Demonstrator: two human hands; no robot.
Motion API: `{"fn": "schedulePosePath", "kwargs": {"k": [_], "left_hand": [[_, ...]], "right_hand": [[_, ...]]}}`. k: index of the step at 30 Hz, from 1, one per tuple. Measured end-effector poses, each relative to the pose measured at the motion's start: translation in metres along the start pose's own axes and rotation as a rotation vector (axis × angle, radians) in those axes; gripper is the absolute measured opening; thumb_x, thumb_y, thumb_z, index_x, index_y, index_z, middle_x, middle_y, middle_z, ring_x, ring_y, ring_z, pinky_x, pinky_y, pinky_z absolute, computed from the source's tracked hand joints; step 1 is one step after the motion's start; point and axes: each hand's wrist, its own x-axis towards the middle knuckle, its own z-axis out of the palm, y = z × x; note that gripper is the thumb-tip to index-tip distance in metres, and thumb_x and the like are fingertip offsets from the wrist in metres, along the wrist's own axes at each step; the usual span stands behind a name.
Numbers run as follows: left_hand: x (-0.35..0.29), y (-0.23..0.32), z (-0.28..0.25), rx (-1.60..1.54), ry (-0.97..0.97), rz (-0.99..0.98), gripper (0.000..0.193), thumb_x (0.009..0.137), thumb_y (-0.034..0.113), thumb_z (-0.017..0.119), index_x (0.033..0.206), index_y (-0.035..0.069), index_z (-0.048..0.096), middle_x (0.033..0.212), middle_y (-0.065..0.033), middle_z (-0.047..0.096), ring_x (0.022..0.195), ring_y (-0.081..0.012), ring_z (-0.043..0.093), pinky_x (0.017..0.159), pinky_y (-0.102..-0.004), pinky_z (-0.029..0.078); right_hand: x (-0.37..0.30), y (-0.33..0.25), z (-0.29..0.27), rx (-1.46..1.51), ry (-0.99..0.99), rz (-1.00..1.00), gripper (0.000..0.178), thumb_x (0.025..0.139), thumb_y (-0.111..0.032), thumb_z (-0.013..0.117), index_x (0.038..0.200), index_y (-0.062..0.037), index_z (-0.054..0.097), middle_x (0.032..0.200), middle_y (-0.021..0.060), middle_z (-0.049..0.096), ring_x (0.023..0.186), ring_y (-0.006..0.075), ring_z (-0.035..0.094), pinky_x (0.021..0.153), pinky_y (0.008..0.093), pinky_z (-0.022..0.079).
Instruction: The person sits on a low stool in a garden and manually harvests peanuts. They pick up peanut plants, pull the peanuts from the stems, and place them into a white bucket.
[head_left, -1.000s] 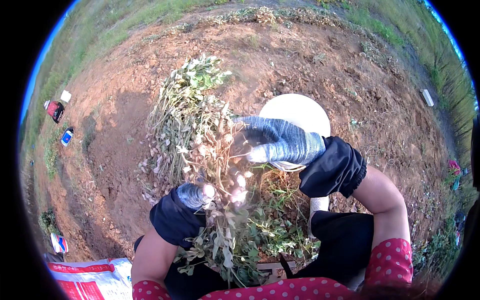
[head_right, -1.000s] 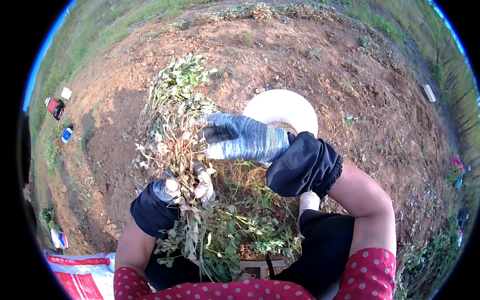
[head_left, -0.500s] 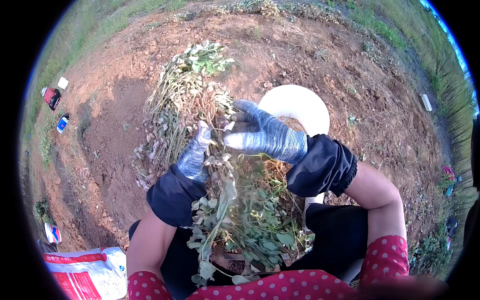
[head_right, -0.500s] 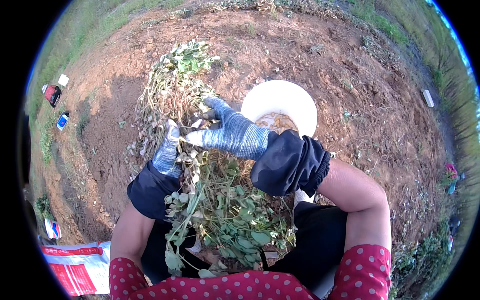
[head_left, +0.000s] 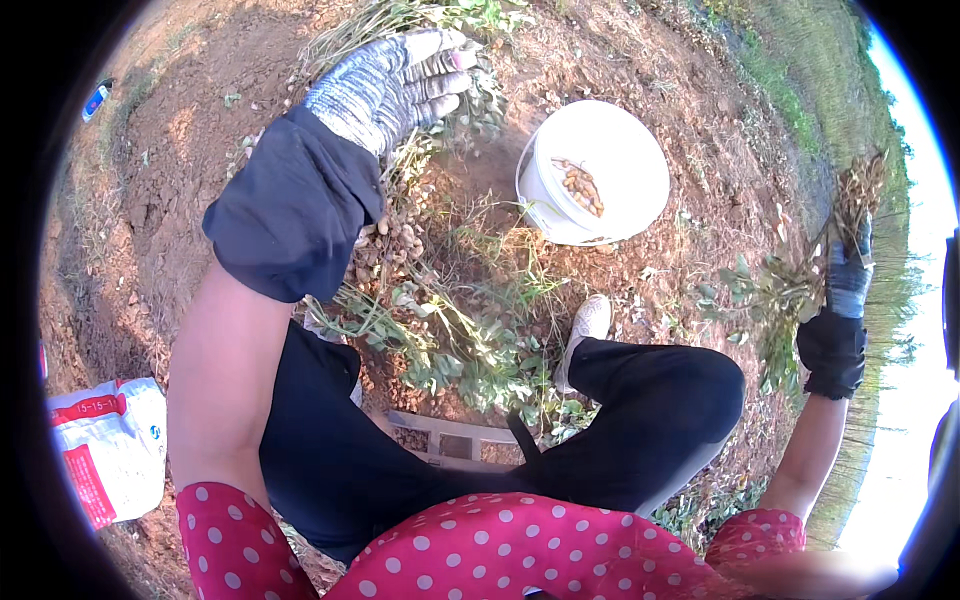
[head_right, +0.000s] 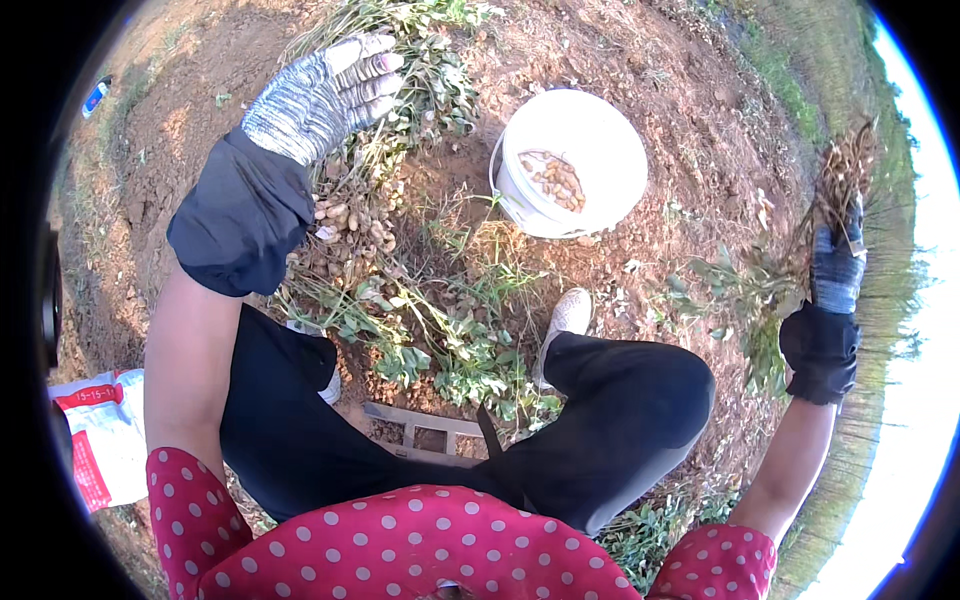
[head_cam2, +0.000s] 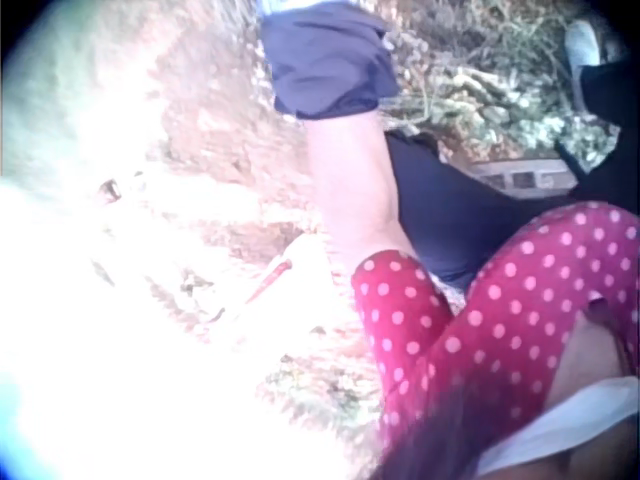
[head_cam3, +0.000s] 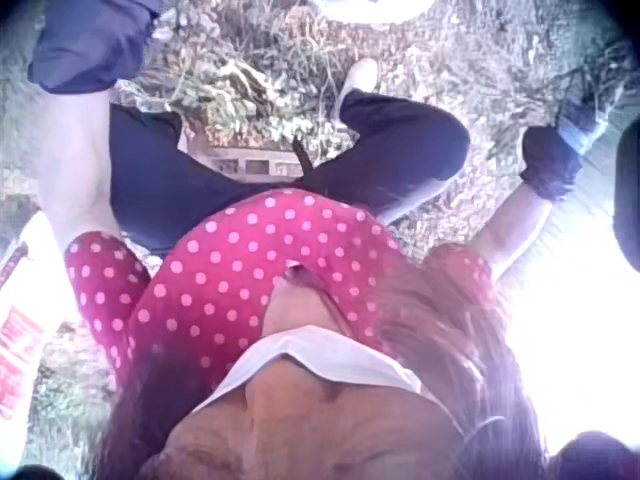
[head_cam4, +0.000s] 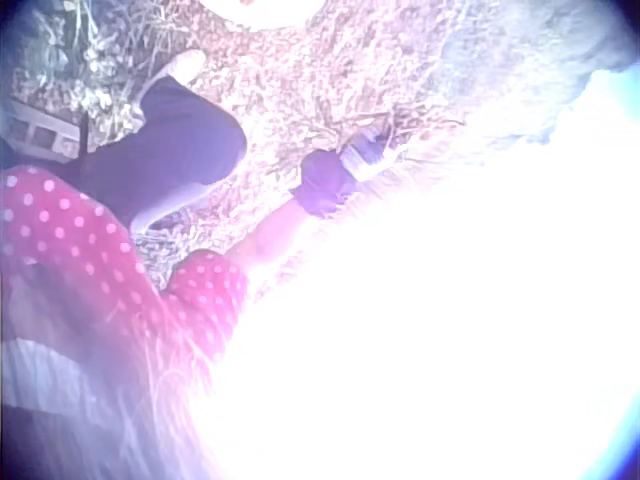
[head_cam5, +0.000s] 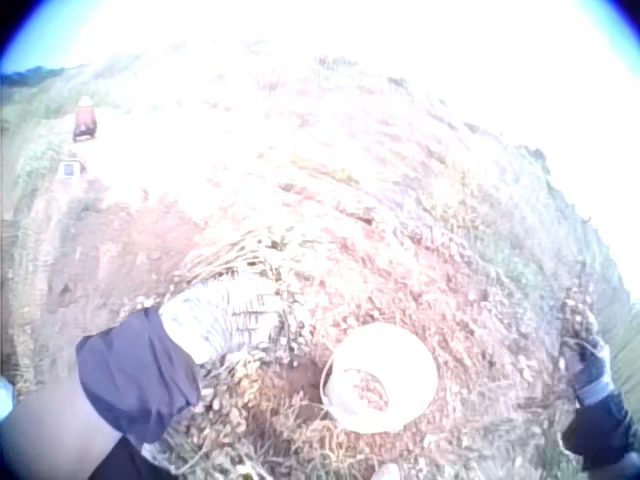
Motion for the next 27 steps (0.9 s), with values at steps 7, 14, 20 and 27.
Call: {"fn": "schedulePosePath", "kwargs": {"k": [7,14,20,27], "left_hand": [[-0.013,0.004,-0.022,-0.110,-0.070,0.070,0.034,0.091,0.023,0.049,0.116,0.001,0.052,0.108,-0.0111,0.060,0.100,-0.0225,0.058,0.086,-0.0326,0.049],[-0.021,0.021,-0.024,-0.078,-0.041,0.101,0.034,0.091,0.024,0.049,0.116,0.001,0.052,0.108,-0.0113,0.060,0.100,-0.0228,0.058,0.087,-0.0326,0.049],[-0.029,0.029,-0.039,-0.035,0.012,0.130,0.034,0.091,0.024,0.049,0.116,0.001,0.052,0.108,-0.0115,0.060,0.100,-0.0231,0.058,0.087,-0.0326,0.049],[-0.023,0.033,-0.032,0.039,0.096,0.045,0.036,0.090,0.023,0.050,0.119,0.003,0.051,0.110,-0.0100,0.059,0.101,-0.0223,0.058,0.087,-0.0323,0.047]], "right_hand": [[-0.241,0.142,-0.150,-0.900,-0.847,0.843,0.032,0.083,-0.009,0.061,0.113,-0.0005,0.054,0.103,0.0122,0.062,0.095,0.0203,0.060,0.082,0.0304,0.046],[-0.117,0.085,-0.038,-0.805,-0.820,0.277,0.031,0.082,-0.014,0.061,0.110,-0.0009,0.056,0.102,0.0145,0.063,0.096,0.0228,0.060,0.082,0.0319,0.046],[-0.040,-0.214,0.238,0.501,-1.231,0.148,0.038,0.081,-0.026,0.066,0.106,0.0014,0.059,0.093,0.0091,0.064,0.086,0.0150,0.057,0.079,0.0288,0.045],[-0.218,-0.314,0.439,0.445,-1.369,0.417,0.084,0.072,-0.050,0.068,0.128,0.0052,0.038,0.119,0.0216,0.052,0.110,0.0287,0.052,0.090,0.0340,0.042]]}}
